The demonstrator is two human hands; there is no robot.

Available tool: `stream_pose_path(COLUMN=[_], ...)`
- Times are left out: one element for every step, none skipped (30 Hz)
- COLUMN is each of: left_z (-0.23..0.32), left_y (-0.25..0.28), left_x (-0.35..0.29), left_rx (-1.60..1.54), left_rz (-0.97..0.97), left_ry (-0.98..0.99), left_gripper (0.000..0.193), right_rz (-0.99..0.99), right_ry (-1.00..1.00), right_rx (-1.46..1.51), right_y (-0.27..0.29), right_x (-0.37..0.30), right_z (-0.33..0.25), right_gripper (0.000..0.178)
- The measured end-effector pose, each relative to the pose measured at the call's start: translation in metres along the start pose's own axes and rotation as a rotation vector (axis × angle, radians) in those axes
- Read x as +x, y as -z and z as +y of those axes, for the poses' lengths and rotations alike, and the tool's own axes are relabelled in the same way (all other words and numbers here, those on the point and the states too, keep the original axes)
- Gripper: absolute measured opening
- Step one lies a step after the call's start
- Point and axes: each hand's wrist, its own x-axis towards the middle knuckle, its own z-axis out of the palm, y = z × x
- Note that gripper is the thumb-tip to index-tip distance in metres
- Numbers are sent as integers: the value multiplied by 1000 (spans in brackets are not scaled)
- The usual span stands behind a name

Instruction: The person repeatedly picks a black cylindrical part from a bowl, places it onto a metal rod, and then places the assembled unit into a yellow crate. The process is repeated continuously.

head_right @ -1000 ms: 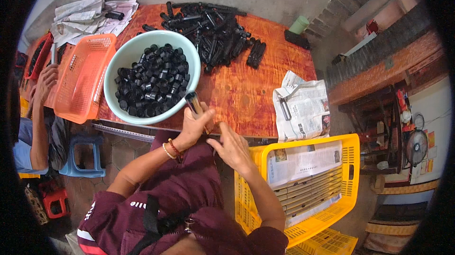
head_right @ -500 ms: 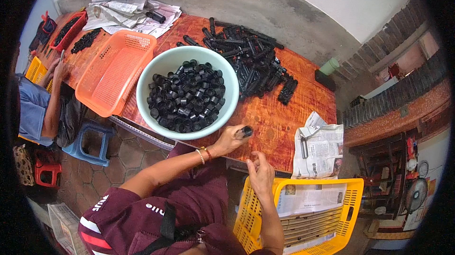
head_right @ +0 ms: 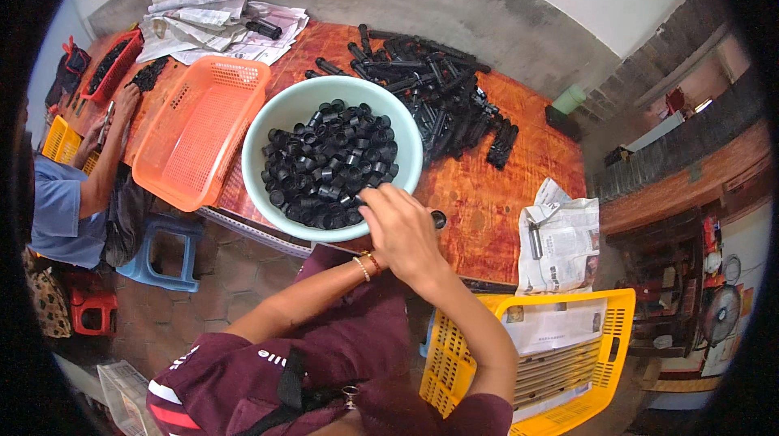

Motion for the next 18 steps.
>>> stream_pose_path(left_z=[0, 0, -1, -2, -5, -8, -10, -12, -13, -13, -13, -12, -13, -12, -10, -9, -8, -10], left_y=[2, 1, 4, 3, 4, 6, 6, 9, 10, 10, 9, 8, 8, 7, 8, 8, 6, 8], left_x=[-1, -2, -3, -6, -6, -9, -9, -10, -9, -8, -7, -5, -4, -3, -2, -2, -2, -1], left_rx=[0, -1, 8, 13, 20, 33, 41, 52, 59, 63, 67, 69, 70, 70, 73, 75, 75, 82], left_rz=[-10, -15, -6, -6, -7, 3, 8, 15, 24, 28, 30, 31, 32, 31, 33, 33, 33, 30], left_ry=[-6, -13, -10, -7, -9, -5, -7, -7, -6, -5, -6, -6, -4, -3, 1, 3, 5, 7], left_gripper=[16, 15, 15, 15, 15, 15, 15, 15, 15, 15, 15, 15, 15, 14, 14, 14, 14, 14], right_rz=[-81, -161, -243, -320, -397, -415, -425, -433, -478, -522, -536, -535, -517, -500, -499, -460, -419, -372], right_ry=[9, 14, 6, -16, -45, -76, -80, -84, -118, -155, -164, -195, -169, -142, -122, -96, -70, -44], right_rx=[-71, -143, -229, -325, -421, -321, -321, -320, -339, -359, -369, -387, -381, -375, -369, -358, -347, -333], right_y=[-12, -24, -39, -51, -60, -67, -70, -73, -75, -75, -74, -73, -75, -75, -72, -71, -70, -69], right_x=[5, 9, 14, 16, 18, 19, 22, 25, 28, 31, 32, 33, 31, 28, 28, 24, 19, 15], right_z=[4, 9, 17, 28, 38, 44, 48, 50, 47, 44, 42, 41, 45, 49, 46, 47, 47, 46], right_gripper=[9, 10, 9, 9, 10, 11, 11, 12, 12, 13, 14, 13, 13, 13, 10, 10, 10, 11])
